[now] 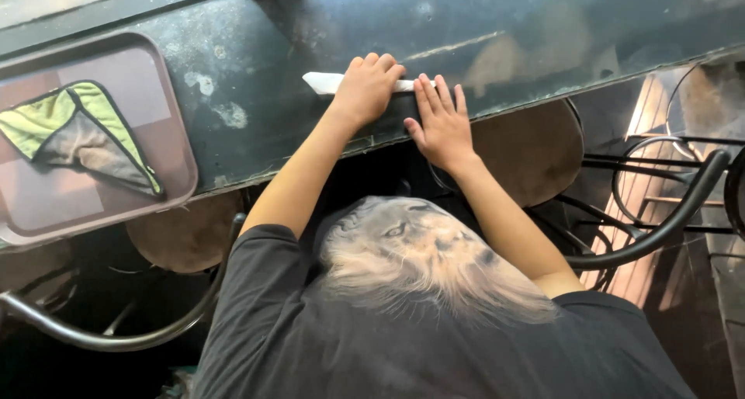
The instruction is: Folding paper napkins around cutlery and arranging them on a plate.
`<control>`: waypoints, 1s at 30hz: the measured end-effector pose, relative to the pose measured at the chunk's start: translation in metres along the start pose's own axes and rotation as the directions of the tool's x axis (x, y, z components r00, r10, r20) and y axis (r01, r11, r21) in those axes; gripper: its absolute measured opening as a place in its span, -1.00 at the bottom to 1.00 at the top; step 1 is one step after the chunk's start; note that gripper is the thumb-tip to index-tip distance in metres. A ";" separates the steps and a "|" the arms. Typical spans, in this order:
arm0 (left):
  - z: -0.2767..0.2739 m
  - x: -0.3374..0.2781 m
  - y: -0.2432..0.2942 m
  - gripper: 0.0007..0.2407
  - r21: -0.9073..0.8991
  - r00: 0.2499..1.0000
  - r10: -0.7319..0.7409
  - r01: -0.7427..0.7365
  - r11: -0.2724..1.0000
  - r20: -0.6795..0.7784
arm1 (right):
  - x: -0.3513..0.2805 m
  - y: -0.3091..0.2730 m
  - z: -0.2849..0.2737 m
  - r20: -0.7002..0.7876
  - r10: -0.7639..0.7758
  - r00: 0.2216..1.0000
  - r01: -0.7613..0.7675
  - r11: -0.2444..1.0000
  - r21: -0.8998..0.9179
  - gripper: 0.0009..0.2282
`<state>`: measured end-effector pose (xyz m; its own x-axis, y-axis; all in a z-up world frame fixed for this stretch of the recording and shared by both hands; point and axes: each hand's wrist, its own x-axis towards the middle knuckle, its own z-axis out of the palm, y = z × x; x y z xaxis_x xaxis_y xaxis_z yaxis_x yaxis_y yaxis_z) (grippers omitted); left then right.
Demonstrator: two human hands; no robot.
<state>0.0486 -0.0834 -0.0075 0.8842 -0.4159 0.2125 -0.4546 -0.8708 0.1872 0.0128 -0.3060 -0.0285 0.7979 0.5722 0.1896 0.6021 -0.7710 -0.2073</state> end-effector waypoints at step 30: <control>-0.004 -0.087 0.054 -0.32 0.028 0.990 -0.113 0.116 0.993 -0.087 | -0.038 -0.023 -0.076 0.128 -0.005 0.992 -0.024 0.973 0.230 -0.49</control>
<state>-0.0532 -0.0928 -0.0120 0.9173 -0.2903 0.2725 -0.3458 -0.9202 0.1837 -0.0331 -0.3311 0.0420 0.7917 0.6073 0.0665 0.5727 -0.6999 -0.4269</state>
